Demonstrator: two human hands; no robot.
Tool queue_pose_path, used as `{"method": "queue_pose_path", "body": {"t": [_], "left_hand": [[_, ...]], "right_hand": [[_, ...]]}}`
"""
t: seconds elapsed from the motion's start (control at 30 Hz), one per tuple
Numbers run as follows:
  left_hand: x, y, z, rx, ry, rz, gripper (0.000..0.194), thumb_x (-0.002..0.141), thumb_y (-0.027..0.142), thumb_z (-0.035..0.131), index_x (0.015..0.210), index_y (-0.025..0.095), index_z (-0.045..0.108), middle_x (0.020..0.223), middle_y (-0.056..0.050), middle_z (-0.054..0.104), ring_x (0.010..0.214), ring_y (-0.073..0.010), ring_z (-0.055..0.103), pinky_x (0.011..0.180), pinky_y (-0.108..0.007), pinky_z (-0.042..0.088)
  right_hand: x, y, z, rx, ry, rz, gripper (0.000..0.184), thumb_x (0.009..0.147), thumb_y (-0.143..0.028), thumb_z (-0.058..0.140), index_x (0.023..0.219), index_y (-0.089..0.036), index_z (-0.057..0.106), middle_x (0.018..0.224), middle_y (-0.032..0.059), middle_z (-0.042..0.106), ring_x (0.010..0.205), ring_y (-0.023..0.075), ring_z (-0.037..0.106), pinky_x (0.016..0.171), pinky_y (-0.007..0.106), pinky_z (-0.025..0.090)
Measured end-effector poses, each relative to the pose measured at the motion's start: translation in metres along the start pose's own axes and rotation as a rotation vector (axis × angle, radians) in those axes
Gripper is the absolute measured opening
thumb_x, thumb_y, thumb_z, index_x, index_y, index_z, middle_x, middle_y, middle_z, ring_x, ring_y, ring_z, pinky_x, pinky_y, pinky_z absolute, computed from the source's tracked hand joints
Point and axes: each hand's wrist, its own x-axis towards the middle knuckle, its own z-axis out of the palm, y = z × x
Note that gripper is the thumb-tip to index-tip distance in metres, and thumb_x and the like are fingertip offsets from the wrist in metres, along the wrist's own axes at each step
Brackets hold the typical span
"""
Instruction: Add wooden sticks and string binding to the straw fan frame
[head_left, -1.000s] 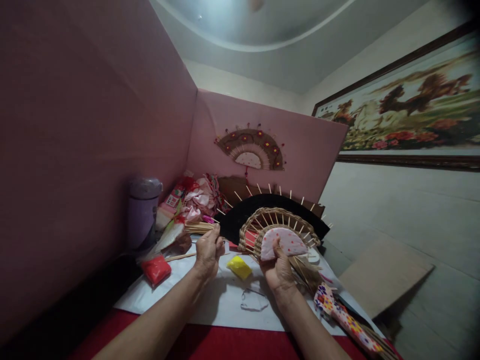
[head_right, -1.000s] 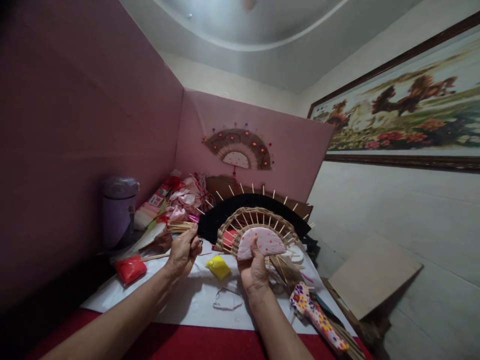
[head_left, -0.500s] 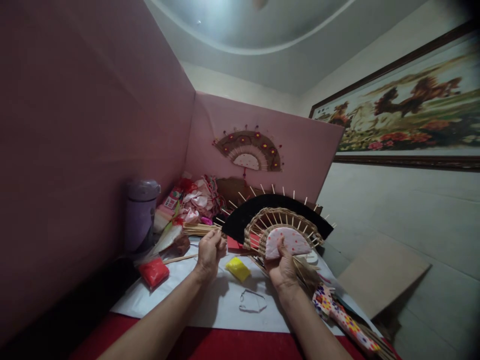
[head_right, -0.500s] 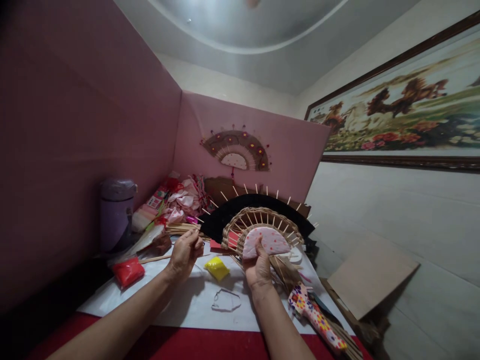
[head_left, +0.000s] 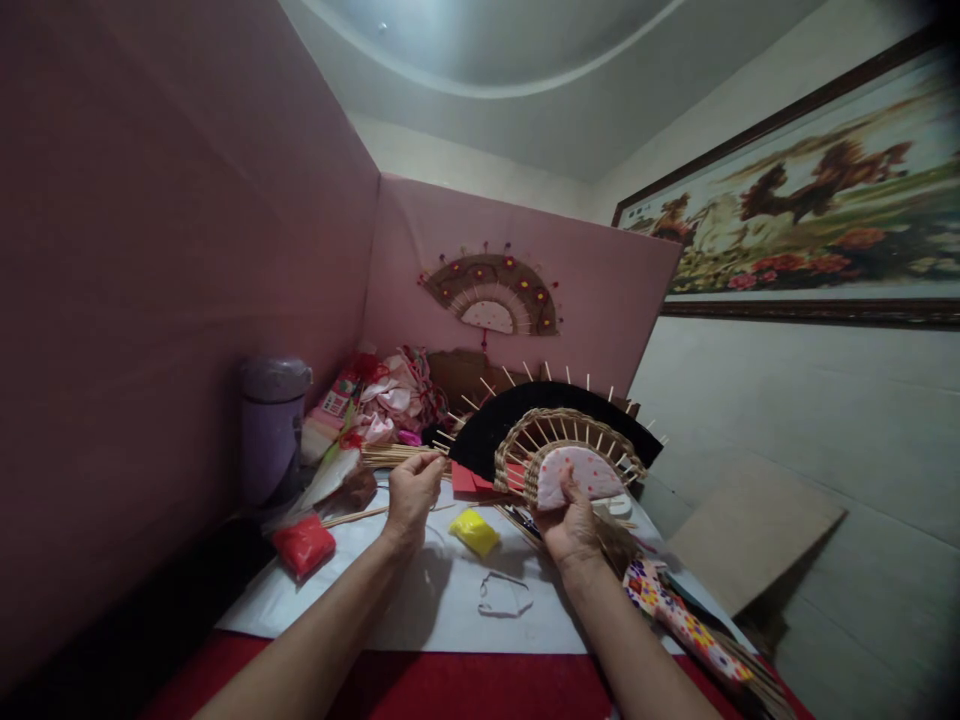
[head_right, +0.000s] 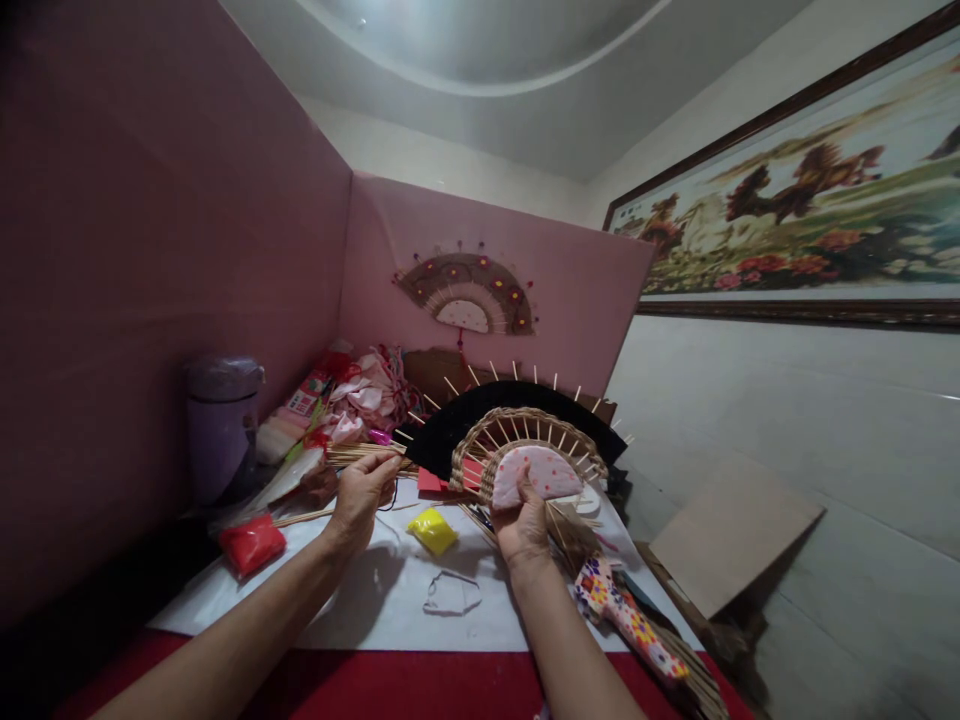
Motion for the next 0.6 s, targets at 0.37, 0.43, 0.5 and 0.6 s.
{"method": "queue_pose_path", "body": {"t": [0.37, 0.43, 0.5, 0.6], "left_hand": [[0.016, 0.0, -0.012, 0.142, -0.055, 0.197, 0.011, 0.051, 0.023, 0.074, 0.059, 0.016, 0.07, 0.054, -0.001, 0.061, 0.052, -0.0101, 0.047, 0.048, -0.019, 0.035], [0.018, 0.0, -0.013, 0.16, -0.076, 0.214, 0.01, 0.051, 0.022, 0.075, 0.059, 0.016, 0.071, 0.055, -0.002, 0.062, 0.054, -0.0109, 0.048, 0.05, -0.019, 0.035], [0.018, 0.0, -0.014, 0.165, -0.09, 0.213, 0.011, 0.051, 0.023, 0.075, 0.059, 0.016, 0.072, 0.057, -0.002, 0.062, 0.054, -0.0112, 0.049, 0.048, -0.02, 0.035], [0.016, 0.004, -0.014, 0.16, -0.109, 0.183, 0.014, 0.052, 0.026, 0.075, 0.06, 0.015, 0.071, 0.055, -0.003, 0.061, 0.05, -0.0112, 0.049, 0.045, -0.02, 0.034]], "right_hand": [[-0.007, -0.01, 0.007, 0.061, 0.048, 0.065, 0.015, 0.068, -0.022, 0.064, 0.083, -0.022, 0.062, 0.075, -0.0033, 0.069, 0.067, 0.0141, 0.064, 0.066, 0.032, 0.054], [-0.008, -0.01, 0.007, 0.059, 0.056, 0.074, 0.014, 0.069, -0.022, 0.063, 0.083, -0.021, 0.062, 0.075, -0.0024, 0.07, 0.068, 0.0151, 0.065, 0.066, 0.033, 0.053], [-0.007, -0.009, 0.006, 0.065, 0.065, 0.082, 0.016, 0.07, -0.021, 0.062, 0.086, -0.021, 0.062, 0.076, -0.0015, 0.07, 0.069, 0.0159, 0.065, 0.066, 0.033, 0.053], [-0.004, -0.007, 0.004, 0.053, 0.065, 0.095, 0.02, 0.07, -0.023, 0.062, 0.089, -0.019, 0.061, 0.076, 0.0002, 0.07, 0.069, 0.017, 0.065, 0.063, 0.033, 0.053]]}}
